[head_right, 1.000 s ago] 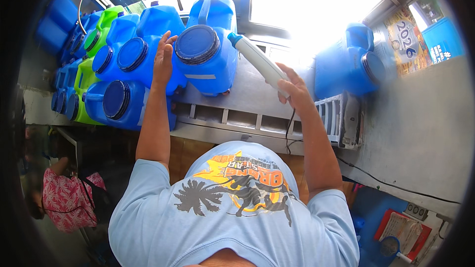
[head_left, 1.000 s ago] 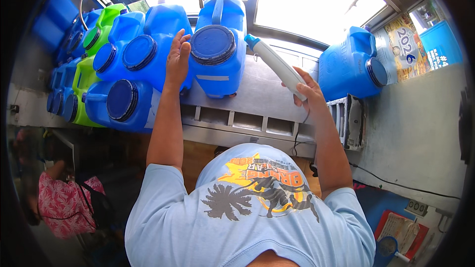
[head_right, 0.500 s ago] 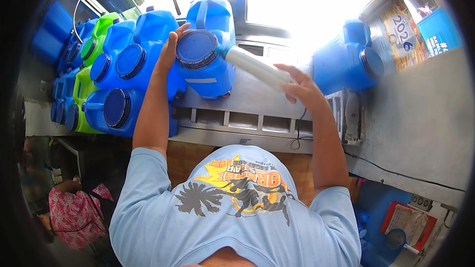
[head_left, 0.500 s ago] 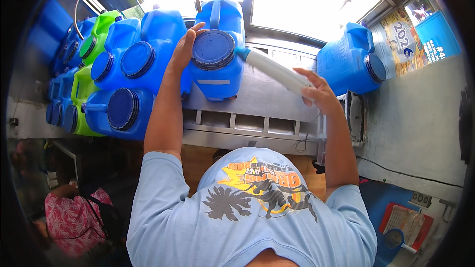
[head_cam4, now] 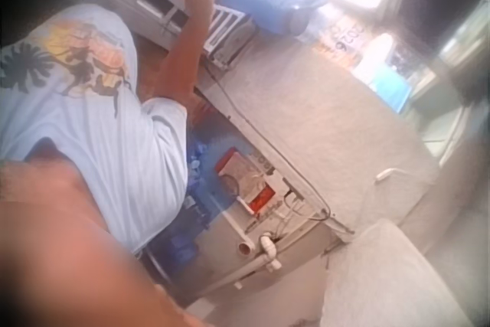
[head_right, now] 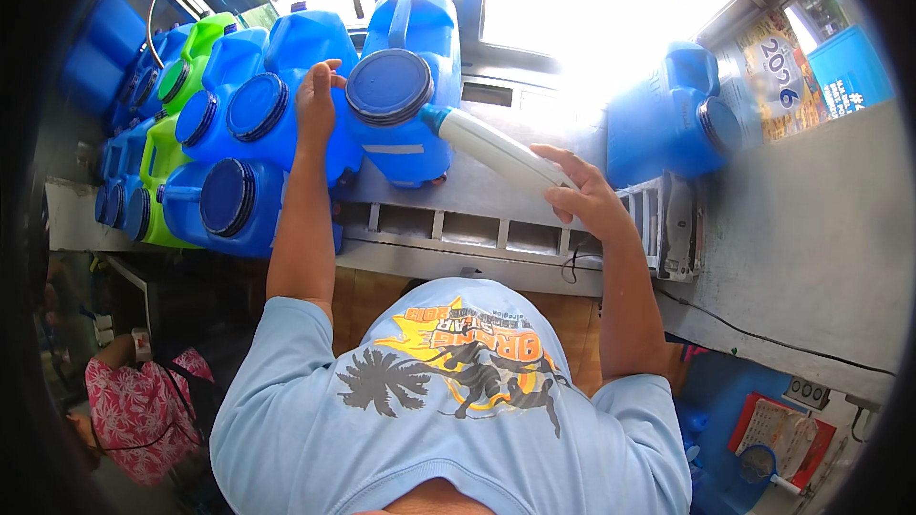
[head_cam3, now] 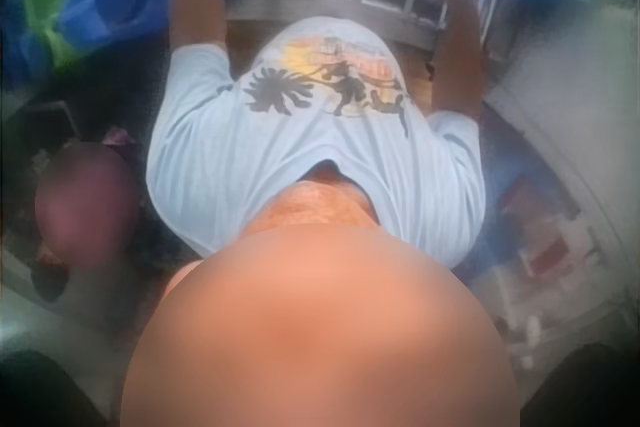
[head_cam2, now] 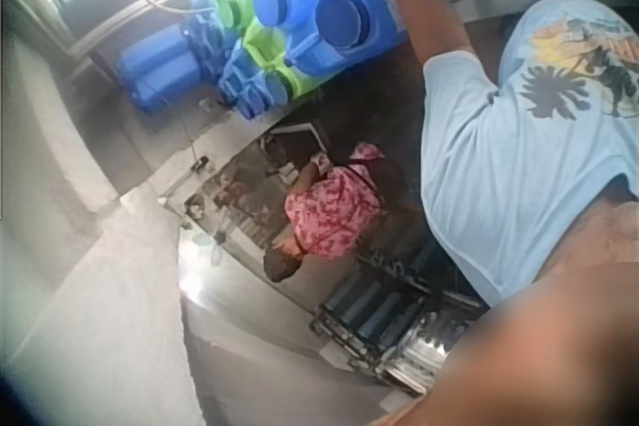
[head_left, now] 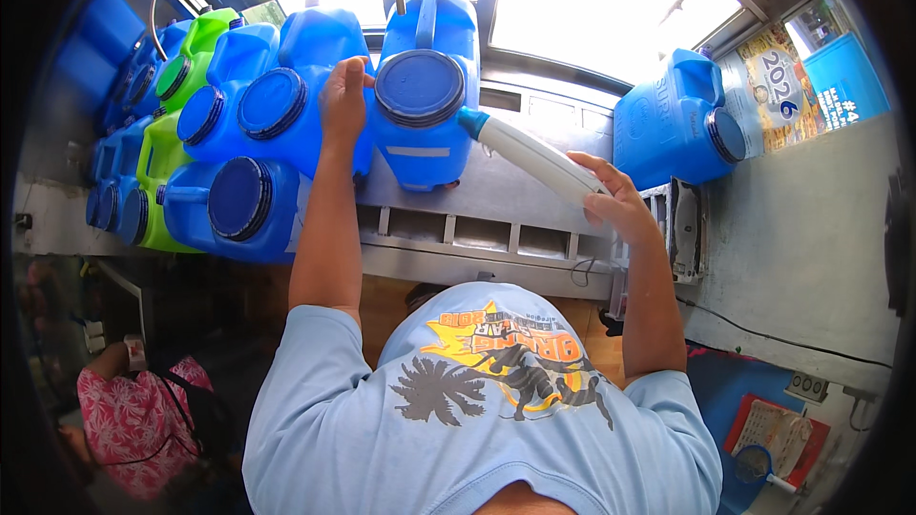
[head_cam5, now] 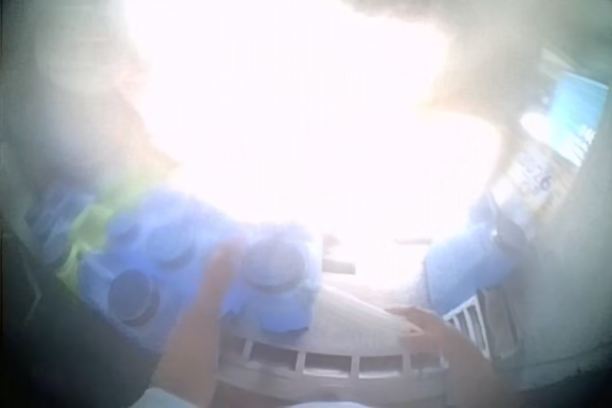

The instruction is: The person fills several blue plastic jerrycans with water from a dispenser tap, then seals each with a cap and applies a heat-seal using a handheld device. The person moves the filled jerrycans to the floor and repeats the process for additional containers.

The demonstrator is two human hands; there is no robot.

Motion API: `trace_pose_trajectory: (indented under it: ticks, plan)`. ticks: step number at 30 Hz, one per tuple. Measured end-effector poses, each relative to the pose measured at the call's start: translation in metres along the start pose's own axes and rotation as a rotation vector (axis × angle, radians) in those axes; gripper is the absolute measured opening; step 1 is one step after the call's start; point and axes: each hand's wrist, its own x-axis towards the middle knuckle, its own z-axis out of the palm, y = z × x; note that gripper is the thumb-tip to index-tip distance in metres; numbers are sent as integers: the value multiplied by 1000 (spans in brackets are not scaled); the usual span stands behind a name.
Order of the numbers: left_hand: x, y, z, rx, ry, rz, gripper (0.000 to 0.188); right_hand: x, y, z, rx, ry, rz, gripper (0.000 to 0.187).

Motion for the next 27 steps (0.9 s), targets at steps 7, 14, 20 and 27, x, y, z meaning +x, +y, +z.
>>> trace_pose_trajectory:
  ticks: [7,14,20,27]
  plan:
    - [-34,7,-1,-147,139,6,79,-9,3,14,-5,-7,17,64]
    - [-41,15,2,-129,0,72,83,-11,13,23,-7,10,-15,64]
    - [-57,24,-8,-8,108,-155,93,-16,17,26,45,72,-53,64]
    - [-48,15,4,-121,20,41,86,-17,22,50,-96,-45,-126,64]
